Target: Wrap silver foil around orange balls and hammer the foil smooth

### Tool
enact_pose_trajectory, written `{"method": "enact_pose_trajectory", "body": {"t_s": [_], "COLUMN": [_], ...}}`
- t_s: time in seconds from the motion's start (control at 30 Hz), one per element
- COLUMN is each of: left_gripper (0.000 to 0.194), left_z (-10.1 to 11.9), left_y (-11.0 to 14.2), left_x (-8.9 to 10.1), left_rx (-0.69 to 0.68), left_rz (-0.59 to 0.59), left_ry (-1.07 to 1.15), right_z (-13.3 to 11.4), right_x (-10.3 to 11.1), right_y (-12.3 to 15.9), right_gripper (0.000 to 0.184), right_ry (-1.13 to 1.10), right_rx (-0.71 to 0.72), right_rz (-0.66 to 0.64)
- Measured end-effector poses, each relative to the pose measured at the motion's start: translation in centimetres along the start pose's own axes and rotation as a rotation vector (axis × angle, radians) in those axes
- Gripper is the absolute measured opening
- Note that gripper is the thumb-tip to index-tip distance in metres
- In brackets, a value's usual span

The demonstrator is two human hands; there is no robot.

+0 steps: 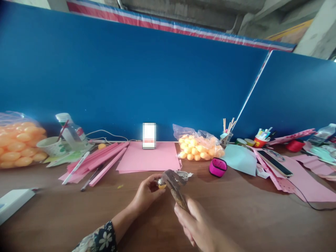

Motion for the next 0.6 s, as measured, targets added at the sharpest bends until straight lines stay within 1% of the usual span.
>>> {"method": "enact_pose_trajectory", "body": {"t_s": [0.13,0.33,0.43,0.6], "left_gripper": [0.045,0.047,0.046,0.045], "left_z": [-0.07,-0.37,-0.18,0.31], "left_y": [0.04,-0.09,0.0,0.11], "left_x": [0.16,0.19,0.11,0.04], "left_rx": [-0.015,-0.018,-0.024,-0.015], "left_rz": [0.027,0.019,0.017,0.017], "left_ry": [-0.077,-0.096,-0.114,-0.172], "right_z": [-0.05,-0.04,-0.02,-0.03], "right_x": [-0.07,-0.05,-0.06,-0.35], "right_y": [-0.04,-0.04,-0.05,-0.07], "right_gripper": [0.038,0.039,0.038,0.043], "right_ry": [-0.021,-0.014,-0.031,-0.017], "right_rx": [0.019,0.004,0.018,0.009], "right_rz": [0.005,-0.02,-0.008,-0.033]}}
Point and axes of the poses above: each hand's wrist, its own y-axis away from the middle knuckle, its own x-axis out of the back of the hand, z = x × y, the point moved 3 cm from there along -y, towards the middle knuckle, and after that the axes turned 6 degrees about z, right-handed, at the moved point
